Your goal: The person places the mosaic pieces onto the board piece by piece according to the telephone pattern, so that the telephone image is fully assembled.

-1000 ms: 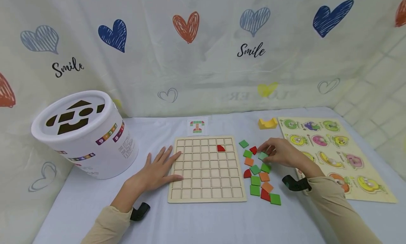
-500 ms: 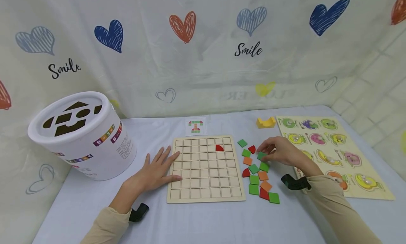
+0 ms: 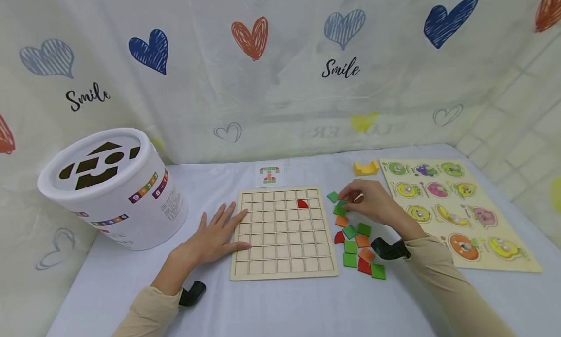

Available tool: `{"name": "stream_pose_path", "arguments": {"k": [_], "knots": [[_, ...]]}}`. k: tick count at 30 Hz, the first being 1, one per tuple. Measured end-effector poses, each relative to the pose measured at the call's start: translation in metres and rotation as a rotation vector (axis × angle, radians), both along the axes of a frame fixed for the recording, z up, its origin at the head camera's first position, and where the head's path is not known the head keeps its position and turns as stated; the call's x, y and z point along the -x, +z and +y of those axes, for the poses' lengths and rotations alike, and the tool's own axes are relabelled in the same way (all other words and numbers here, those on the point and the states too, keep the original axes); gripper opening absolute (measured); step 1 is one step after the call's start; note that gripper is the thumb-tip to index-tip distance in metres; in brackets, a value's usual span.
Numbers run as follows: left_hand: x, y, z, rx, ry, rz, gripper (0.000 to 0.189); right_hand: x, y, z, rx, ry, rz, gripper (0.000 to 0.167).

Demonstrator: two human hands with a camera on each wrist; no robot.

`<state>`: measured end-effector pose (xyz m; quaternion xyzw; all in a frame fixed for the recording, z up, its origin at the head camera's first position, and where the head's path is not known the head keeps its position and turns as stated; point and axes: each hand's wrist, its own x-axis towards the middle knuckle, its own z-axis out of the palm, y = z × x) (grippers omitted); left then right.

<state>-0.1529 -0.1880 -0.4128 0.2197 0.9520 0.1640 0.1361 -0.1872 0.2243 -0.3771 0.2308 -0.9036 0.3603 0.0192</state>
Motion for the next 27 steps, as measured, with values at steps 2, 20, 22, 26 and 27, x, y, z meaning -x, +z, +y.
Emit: {"name": "stream_pose_path", "arguments": {"k": [2, 20, 22, 26, 27], "knots": [[0.000, 0.000, 0.000, -0.002, -0.001, 0.001, 0.091, 0.002, 0.001, -0.013, 0.024, 0.035, -0.001, 0.017], [0.000, 0.000, 0.002, 0.004, 0.002, 0.028, 0.090, 0.029, 0.001, -0.097, 0.061, 0.188, -0.040, 0.015], [0.000, 0.000, 0.001, 0.008, 0.001, 0.031, 0.089, 0.033, -0.003, -0.098, 0.059, 0.176, -0.047, 0.014], [-0.001, 0.000, 0.000, 0.013, 0.000, 0.036, 0.088, 0.042, -0.011, -0.100, 0.059, 0.166, -0.070, 0.013], [-0.001, 0.000, 0.000, 0.012, 0.001, 0.037, 0.088, 0.043, -0.013, -0.100, 0.059, 0.167, -0.081, 0.013]]}}
